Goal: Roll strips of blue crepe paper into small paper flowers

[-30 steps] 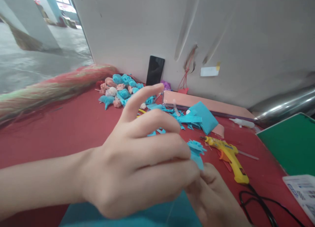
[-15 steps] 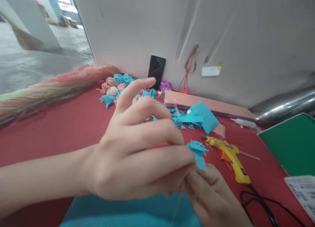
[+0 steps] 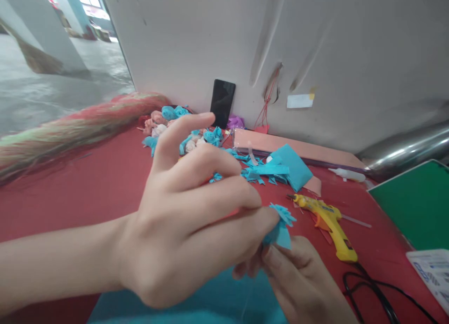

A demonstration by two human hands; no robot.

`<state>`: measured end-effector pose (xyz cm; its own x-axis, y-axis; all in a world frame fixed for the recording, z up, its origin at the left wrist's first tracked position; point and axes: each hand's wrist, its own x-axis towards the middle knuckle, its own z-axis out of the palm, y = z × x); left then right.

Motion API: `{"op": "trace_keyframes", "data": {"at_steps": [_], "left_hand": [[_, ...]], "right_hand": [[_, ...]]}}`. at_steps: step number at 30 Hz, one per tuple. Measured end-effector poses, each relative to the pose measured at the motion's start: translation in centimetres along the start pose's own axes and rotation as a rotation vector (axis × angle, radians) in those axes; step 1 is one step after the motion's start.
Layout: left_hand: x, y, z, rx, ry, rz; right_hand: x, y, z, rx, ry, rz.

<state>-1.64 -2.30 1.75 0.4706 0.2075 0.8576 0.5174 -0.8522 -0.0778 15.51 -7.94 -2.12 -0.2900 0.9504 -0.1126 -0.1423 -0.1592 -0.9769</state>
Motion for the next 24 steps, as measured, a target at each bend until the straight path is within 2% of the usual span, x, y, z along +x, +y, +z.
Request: {"op": "trace_keyframes", "data": {"at_steps": [4,11,18,24], "left_hand": [[0.29,-0.1,-0.12,-0.048,-0.025,0.029],[-0.02,0.05,-0.28,-0.091,-0.059,-0.045],[0.0,-0.08,-0.09,-0.11,-0.082,-0.063],[0.25,0.06,-0.23,-0.147,-0.115,-0.053]], "right_hand": [[0.02,0.14,0.0,-0.003,-0.013,-0.042],[0.17,0.32,-0.32,-0.101,-0.054,-0.079],[0.32,0.31,-0.23,-0.089,-0.061,-0.128],[0.17,0.12,-0.21,-0.147,-0.039,-0.097]]}}
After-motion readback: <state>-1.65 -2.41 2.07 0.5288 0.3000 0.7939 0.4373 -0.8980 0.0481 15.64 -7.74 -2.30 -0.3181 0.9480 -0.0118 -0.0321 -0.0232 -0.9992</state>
